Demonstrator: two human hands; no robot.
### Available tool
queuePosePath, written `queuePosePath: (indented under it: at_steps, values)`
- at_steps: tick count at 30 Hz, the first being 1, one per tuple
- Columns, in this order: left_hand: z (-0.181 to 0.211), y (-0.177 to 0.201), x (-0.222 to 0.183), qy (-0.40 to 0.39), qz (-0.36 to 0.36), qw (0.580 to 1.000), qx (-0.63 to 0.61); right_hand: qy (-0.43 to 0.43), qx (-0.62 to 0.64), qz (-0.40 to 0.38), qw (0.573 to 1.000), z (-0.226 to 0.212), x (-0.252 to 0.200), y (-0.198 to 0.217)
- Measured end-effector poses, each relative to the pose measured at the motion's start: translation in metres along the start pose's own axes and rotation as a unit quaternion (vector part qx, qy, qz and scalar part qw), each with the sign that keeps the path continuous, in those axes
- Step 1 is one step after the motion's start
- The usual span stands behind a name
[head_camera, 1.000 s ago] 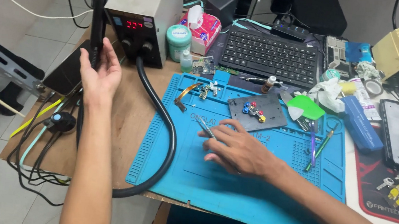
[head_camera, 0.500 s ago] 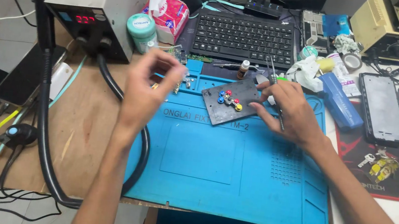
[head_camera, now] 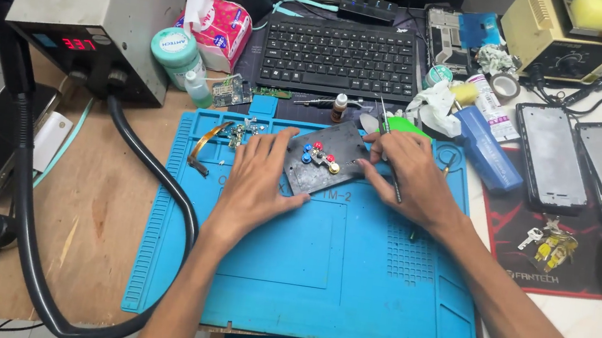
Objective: Repairing a small electronic circuit board using a heat gun, tweezers, and cleaning materials.
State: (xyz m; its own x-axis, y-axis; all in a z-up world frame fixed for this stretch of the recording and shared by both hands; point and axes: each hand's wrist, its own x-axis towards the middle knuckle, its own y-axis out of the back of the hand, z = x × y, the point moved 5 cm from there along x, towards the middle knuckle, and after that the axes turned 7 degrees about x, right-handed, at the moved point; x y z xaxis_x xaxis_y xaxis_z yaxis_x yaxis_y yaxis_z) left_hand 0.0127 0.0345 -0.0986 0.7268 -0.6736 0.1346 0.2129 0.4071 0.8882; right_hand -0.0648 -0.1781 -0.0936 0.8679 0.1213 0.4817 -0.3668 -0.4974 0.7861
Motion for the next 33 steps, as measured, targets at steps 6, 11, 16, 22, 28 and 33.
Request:
queuePosePath:
  at_steps: [6, 11, 16, 22, 28, 33]
  values:
    - [0.011, 0.012, -0.003, -0.034, 0.077, 0.992, -0.096, 0.014, 0.035, -0.002, 0.999, -0.014, 0.005, 0.009]
    - [0.018, 0.019, -0.001, -0.068, 0.096, 0.984, -0.130, 0.018, 0.032, -0.029, 0.999, 0.010, -0.003, -0.006]
    - [0.016, 0.014, -0.004, -0.103, 0.107, 0.983, -0.105, -0.003, 0.029, -0.069, 0.997, 0.027, -0.006, -0.017]
    - [0.021, 0.014, -0.008, -0.145, 0.128, 0.980, -0.044, -0.010, 0.050, -0.072, 0.996, 0.051, -0.009, -0.030]
    - [0.026, 0.031, -0.011, -0.158, 0.135, 0.967, -0.148, 0.085, 0.012, 0.018, 0.996, 0.010, -0.001, 0.020]
    - [0.031, 0.039, -0.009, -0.163, 0.129, 0.950, -0.231, 0.120, 0.013, 0.089, 0.989, -0.018, -0.008, 0.054]
